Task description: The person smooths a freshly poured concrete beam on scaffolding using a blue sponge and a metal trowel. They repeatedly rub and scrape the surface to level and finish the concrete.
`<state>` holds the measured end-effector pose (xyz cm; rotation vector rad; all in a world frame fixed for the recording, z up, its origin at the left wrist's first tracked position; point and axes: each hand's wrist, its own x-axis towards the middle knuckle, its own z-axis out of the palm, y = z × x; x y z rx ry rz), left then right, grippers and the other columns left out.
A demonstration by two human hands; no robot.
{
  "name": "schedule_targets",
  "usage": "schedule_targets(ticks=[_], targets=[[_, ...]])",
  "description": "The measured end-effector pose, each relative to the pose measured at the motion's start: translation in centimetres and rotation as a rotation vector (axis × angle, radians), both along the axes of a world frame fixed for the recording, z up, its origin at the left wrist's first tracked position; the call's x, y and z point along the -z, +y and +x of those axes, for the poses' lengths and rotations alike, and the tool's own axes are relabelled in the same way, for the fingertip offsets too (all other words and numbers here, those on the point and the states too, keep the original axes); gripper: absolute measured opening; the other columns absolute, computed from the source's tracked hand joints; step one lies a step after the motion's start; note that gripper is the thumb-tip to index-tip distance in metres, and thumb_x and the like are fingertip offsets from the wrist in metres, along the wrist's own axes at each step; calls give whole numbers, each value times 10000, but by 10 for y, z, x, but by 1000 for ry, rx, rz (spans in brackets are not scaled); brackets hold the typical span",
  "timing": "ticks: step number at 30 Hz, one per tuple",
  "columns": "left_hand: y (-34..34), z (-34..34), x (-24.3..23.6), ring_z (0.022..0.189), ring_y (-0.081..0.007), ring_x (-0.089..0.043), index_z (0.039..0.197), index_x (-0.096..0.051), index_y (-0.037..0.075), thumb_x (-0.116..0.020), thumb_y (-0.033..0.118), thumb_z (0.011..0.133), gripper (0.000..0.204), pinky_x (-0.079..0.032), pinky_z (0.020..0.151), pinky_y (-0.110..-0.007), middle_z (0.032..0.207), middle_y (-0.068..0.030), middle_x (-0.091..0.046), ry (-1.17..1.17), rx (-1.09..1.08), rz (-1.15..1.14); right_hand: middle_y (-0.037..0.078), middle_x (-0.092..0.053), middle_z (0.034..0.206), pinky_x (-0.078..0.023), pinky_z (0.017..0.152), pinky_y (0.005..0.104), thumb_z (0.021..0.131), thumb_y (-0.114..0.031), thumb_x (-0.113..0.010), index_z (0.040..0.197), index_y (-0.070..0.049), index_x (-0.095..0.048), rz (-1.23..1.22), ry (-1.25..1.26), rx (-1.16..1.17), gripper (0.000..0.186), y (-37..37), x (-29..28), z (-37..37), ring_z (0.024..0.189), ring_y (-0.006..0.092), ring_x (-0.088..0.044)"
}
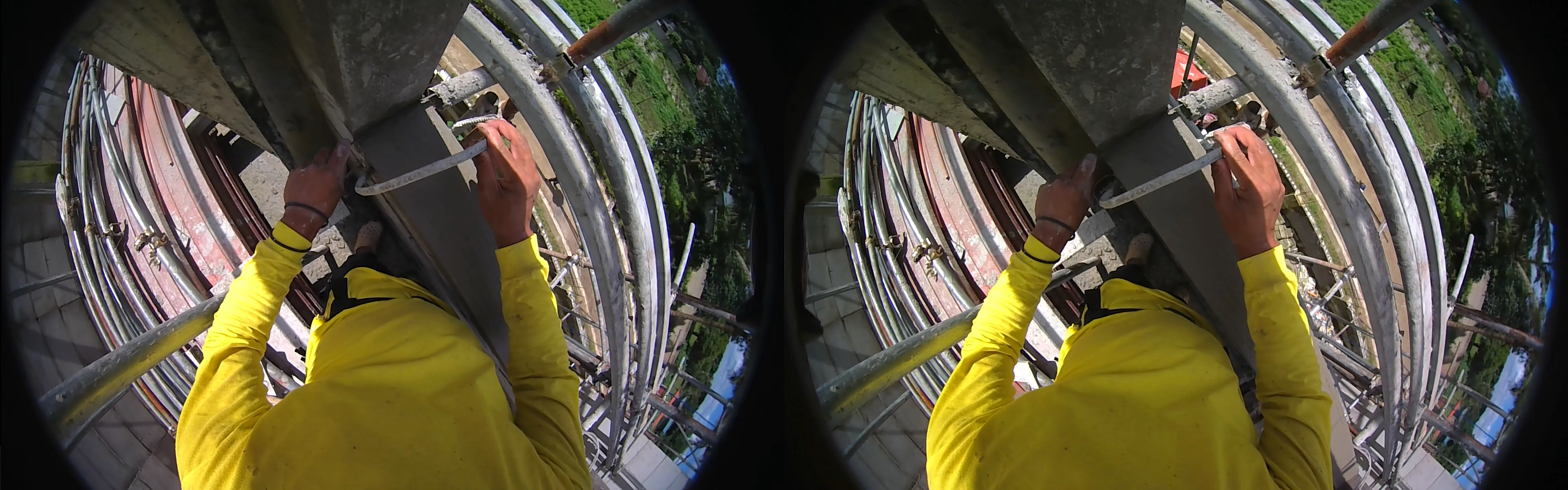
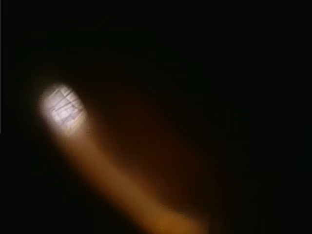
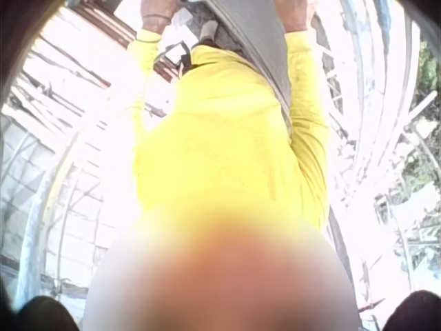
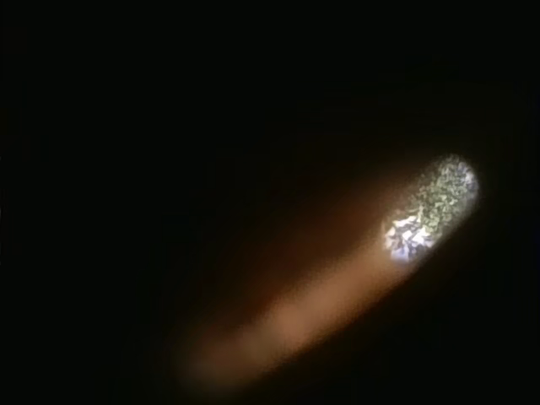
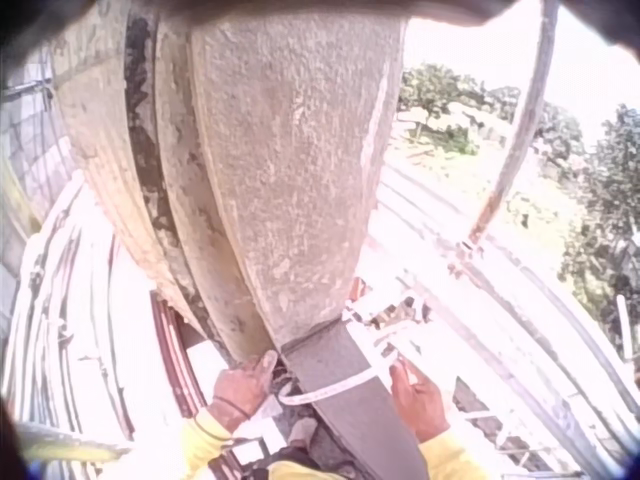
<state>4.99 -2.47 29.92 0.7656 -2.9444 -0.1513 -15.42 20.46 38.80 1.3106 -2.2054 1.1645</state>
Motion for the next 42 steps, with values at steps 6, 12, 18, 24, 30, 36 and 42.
schedule_targets(ticks=[6, 12, 18, 24, 30, 36, 42], targets=[[3, -1, -1, 777, -397, -744, 1457, -531, 223, -568, 207, 980, 479, -581, 650, -536, 984, -171, -756, 60, 9, 33, 132, -715, 1237, -551, 989, 407, 846, 35, -721, 1243, -94, -725, 3, 11, 1, 417, 2, 3, -2, 1158, 337, -695], [3, -9, -7, 793, -396, -747, 1446, -517, 193, -574, 181, 962, 487, -580, 656, -538, 1066, -165, -747, -36, -6, 54, 130, -711, 1241, -553, 983, 410, 851, 28, -725, 1240, -92, -720, 25, 8, 3, 407, 1, 1, -1, 1159, 343, -692], [1, -2, -5, 781, -377, -747, 1437, -531, 182, -597, 162, 941, 501, -588, 659, -504, 1093, -157, -741, 8, 87, 20, 129, -711, 1236, -551, 981, 412, 854, 23, -726, 1234, -93, -721, 10, -10, 7, 398, 1, 1, 1, 1153, 343, -693], [-2, 0, -6, 824, -345, -750, 1437, -534, 172, -625, 143, 913, 533, -593, 672, -475, 1116, -140, -726, 0, 126, 2, 129, -712, 1228, -542, 992, 411, 852, 32, -719, 1229, -86, -725, 0, -5, 3, 395, 0, 1, 2, 1162, 340, -688], [-2, 3, -11, 888, -377, -741, 1442, -522, 145, -574, 98, 921, 526, -597, 717, -476, 1197, -169, -684, -35, 149, 40, 128, -711, 1225, -540, 995, 413, 855, 33, -714, 1216, -79, -727, -3, -7, -2, 379, -1, 1, 2, 1162, 339, -687], [2, 7, -12, 874, -349, -746, 1450, -527, 155, -630, 113, 901, 561, -603, 693, -455, 1155, -153, -711, -48, 193, -75, 126, -714, 1216, -541, 991, 412, 859, 29, -715, 1215, -82, -726, 0, 14, 4, 374, -2, 0, 1, 1160, 337, -688], [-2, 0, -19, 840, -336, -754, 1447, -536, 174, -604, 117, 927, 528, -600, 620, -463, 1177, -130, -719, -73, 88, 17, 123, -712, 1221, -546, 983, 408, 858, 31, -718, 1214, -84, -726, 8, 27, 11, 374, -2, -1, 1, 1157, 331, -690]])
